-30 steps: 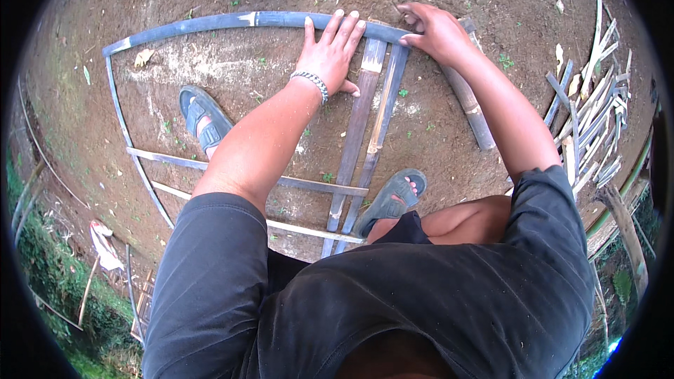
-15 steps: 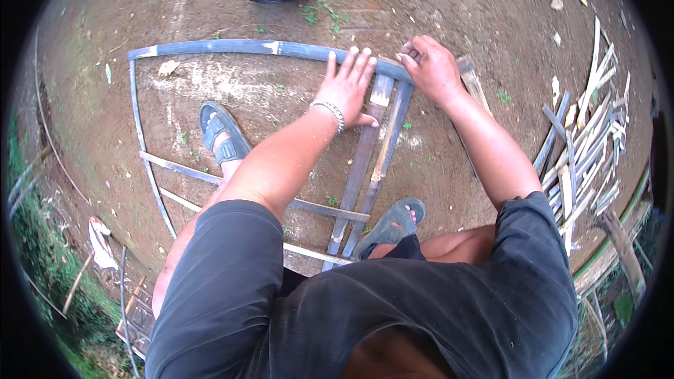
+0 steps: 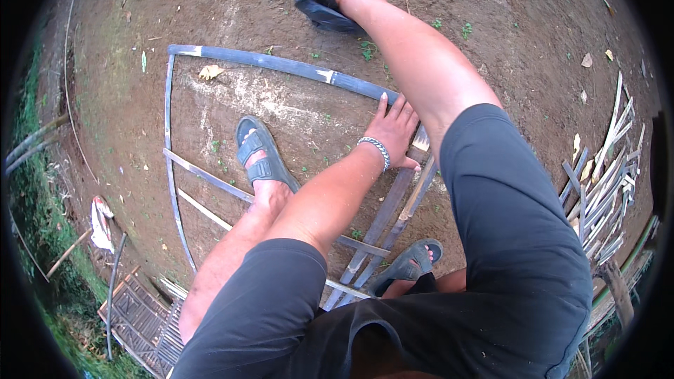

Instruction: The person assembles a rectangular bamboo frame on the ground, using a small axe to secure the joints. They position bamboo strips and strike them into place, then measure the frame with a tape measure.

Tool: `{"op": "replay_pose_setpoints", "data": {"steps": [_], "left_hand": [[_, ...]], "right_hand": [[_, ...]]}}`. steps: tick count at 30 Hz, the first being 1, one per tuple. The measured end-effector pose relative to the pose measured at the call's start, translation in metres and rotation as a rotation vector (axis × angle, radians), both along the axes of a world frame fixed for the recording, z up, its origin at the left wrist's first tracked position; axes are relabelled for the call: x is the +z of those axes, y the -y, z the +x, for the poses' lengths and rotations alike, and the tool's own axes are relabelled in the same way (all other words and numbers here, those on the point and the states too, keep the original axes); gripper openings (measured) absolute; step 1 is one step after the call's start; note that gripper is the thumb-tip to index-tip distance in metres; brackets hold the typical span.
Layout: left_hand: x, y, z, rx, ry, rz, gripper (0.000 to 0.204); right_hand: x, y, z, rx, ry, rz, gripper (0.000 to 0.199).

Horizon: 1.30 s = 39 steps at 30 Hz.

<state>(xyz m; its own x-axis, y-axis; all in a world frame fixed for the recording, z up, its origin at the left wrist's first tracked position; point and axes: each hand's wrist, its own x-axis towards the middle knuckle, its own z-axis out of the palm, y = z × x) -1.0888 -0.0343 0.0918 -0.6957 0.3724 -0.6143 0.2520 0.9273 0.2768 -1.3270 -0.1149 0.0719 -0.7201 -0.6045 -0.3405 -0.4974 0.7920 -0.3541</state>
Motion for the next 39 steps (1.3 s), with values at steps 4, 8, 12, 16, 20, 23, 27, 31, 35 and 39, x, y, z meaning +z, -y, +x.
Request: {"op": "replay_pose_setpoints", "data": {"steps": [4,8,12,16,20,23,27,31,35,39], "left_hand": [[-0.004,0.000,0.007,0.046,0.003,0.045,0.131],[-0.008,0.007,0.012,0.071,-0.069,0.061,0.131],[-0.011,0.003,0.012,0.086,-0.108,0.094,0.132],[-0.009,0.002,0.012,0.090,-0.104,0.073,0.131],[-0.007,-0.006,0.011,0.061,-0.108,0.003,0.128],[-0.010,-0.013,0.015,0.061,-0.123,-0.036,0.128],[-0.004,-0.007,0.020,0.128,-0.102,0.049,0.123],[-0.011,-0.019,0.016,0.246,-0.138,0.167,0.112],[-0.018,-0.022,0.019,0.327,-0.137,0.134,0.095],[-0.038,-0.038,0.015,0.616,-0.248,0.325,0.066]], "right_hand": [[-0.025,-0.006,-0.009,0.005,0.047,-0.074,0.036],[-0.012,-0.012,-0.011,0.021,0.065,-0.151,0.033],[-0.008,-0.014,-0.019,0.008,0.067,-0.020,0.034],[-0.006,-0.022,-0.021,0.079,0.023,0.022,0.037],[-0.004,-0.021,-0.019,0.024,-0.003,0.060,0.035],[-0.015,-0.018,-0.010,-0.163,-0.048,-0.235,0.032],[-0.006,-0.023,-0.006,0.024,-0.205,-0.196,0.023],[0.011,-0.059,-0.017,-0.160,-0.269,-0.415,0.026],[0.049,-0.121,0.024,-0.264,-0.112,-0.698,0.022],[0.047,-0.228,0.070,-0.288,0.209,-0.581,0.021]]}}
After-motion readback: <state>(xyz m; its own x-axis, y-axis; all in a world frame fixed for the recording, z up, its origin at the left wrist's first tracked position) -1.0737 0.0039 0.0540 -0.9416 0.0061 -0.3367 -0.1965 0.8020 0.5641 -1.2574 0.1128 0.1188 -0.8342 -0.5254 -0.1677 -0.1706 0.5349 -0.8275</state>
